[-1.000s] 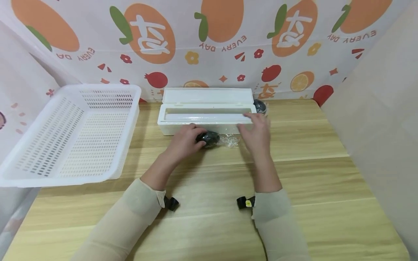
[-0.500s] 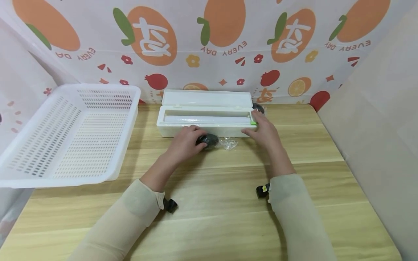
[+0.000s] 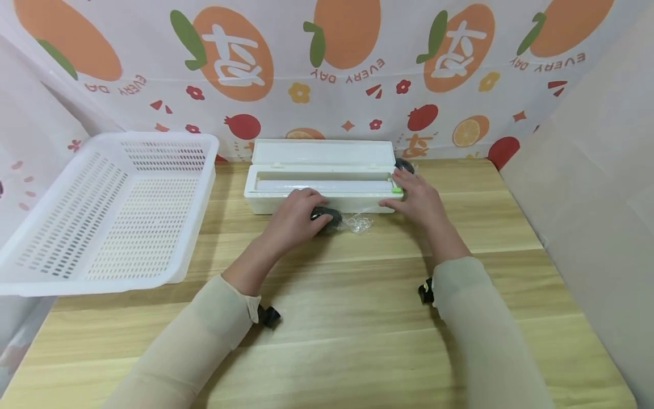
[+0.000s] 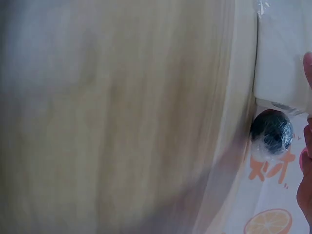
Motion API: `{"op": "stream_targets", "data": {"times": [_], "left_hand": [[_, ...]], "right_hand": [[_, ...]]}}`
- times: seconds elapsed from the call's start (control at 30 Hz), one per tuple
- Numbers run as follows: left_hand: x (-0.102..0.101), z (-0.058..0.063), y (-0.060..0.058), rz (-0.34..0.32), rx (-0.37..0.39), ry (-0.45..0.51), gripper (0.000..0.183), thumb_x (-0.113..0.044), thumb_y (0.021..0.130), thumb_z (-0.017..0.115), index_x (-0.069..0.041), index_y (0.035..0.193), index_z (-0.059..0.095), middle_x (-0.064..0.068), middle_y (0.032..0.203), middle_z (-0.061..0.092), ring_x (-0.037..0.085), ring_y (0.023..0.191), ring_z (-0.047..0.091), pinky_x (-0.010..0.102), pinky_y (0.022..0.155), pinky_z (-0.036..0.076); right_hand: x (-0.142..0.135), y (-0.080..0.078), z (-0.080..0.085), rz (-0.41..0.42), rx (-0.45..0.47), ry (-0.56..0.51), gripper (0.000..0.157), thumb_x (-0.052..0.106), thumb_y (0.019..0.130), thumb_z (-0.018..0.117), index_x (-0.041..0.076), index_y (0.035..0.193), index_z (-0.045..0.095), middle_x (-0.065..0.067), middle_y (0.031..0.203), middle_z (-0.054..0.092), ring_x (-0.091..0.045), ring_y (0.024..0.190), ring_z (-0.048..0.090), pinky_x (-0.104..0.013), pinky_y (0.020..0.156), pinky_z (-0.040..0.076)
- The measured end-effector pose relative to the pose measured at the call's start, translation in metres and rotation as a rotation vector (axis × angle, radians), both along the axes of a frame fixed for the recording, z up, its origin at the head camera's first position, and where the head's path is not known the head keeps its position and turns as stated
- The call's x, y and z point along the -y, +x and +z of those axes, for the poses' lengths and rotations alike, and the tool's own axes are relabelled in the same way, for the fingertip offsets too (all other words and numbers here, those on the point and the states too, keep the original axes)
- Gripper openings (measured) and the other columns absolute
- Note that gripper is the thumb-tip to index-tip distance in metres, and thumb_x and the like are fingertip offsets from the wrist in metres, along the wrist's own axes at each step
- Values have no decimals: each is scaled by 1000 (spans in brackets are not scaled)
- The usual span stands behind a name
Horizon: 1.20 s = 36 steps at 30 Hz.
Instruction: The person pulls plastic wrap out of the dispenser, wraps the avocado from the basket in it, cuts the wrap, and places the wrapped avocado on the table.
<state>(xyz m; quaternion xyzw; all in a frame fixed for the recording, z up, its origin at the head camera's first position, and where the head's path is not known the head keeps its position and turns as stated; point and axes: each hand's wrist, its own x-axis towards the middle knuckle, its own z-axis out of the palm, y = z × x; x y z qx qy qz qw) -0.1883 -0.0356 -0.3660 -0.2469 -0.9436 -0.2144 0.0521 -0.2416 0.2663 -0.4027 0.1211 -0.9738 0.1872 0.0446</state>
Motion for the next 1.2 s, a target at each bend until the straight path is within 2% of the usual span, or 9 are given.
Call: {"op": "stream_targets", "data": {"times": [0.1, 0.23, 0.4, 0.53, 0.7, 0.83, 0.9, 1.03, 1.2], "left_hand": [[-17, 9, -9, -46, 24, 62, 31, -31, 93, 68, -12, 118, 71, 4, 118, 67, 24, 111, 58, 38, 95, 49], [-45, 15, -31, -147, 64, 112, 33, -34, 94, 68, -12, 118, 71, 2, 116, 69, 20, 111, 60, 35, 97, 48], [-81, 9, -58, -196, 113, 80, 37, -37, 92, 70, -14, 120, 72, -1, 111, 71, 16, 106, 61, 31, 93, 49], [-106, 1, -71, -212, 140, 39, 32, -39, 92, 69, -19, 115, 74, -5, 108, 71, 11, 103, 61, 28, 91, 50], [-128, -2, -77, -174, 158, 20, 31, -41, 92, 68, -26, 118, 74, -5, 100, 68, 10, 91, 58, 25, 75, 49], [-137, -4, -79, -145, 135, -27, 32, -44, 93, 65, -26, 118, 73, -5, 103, 70, 11, 91, 59, 26, 73, 48], [-139, -6, -80, -131, 115, -43, 29, -45, 94, 63, -23, 110, 76, -4, 103, 70, 11, 92, 60, 27, 74, 48], [-142, -9, -81, -113, 82, -42, 25, -42, 94, 64, -21, 89, 76, -5, 88, 68, 12, 84, 59, 26, 69, 47], [-145, -8, -84, -109, 100, -30, 26, -38, 96, 63, -22, 78, 72, -7, 80, 64, 12, 78, 56, 25, 66, 45]], "right_hand": [[-2, -2, -1, 0, -19, -4, 87, 63, 77, 73, 16, 146, 47, -5, 156, 37, -47, 141, 31, -61, 113, 28], [-4, -4, -5, -12, -33, 3, 87, 64, 75, 73, 18, 145, 49, -3, 155, 39, -48, 140, 34, -65, 109, 30], [-6, -6, -11, 3, -69, -3, 80, 56, 77, 77, 17, 143, 52, -2, 152, 43, -48, 137, 38, -67, 105, 35], [-8, -5, -12, 10, -103, -43, 74, 44, 77, 81, 18, 141, 54, -2, 149, 47, -48, 134, 41, -65, 103, 38], [-9, -6, -11, 18, -146, -97, 65, 36, 77, 84, 20, 135, 61, -3, 144, 52, -50, 131, 45, -61, 106, 39], [-5, -8, -10, 29, -175, -99, 65, 33, 75, 86, 15, 133, 62, -5, 142, 54, -50, 128, 47, -59, 104, 42], [-4, -8, -11, 44, -203, -104, 65, 31, 74, 86, 13, 132, 63, -6, 140, 56, -50, 127, 49, -58, 102, 44], [-5, -11, -15, 67, -266, -126, 64, 30, 72, 88, 10, 128, 66, -9, 136, 59, -51, 124, 51, -56, 98, 48], [-9, -10, -15, 48, -241, -127, 66, 32, 72, 88, 12, 131, 64, -7, 138, 58, -51, 125, 51, -58, 99, 47]]}}
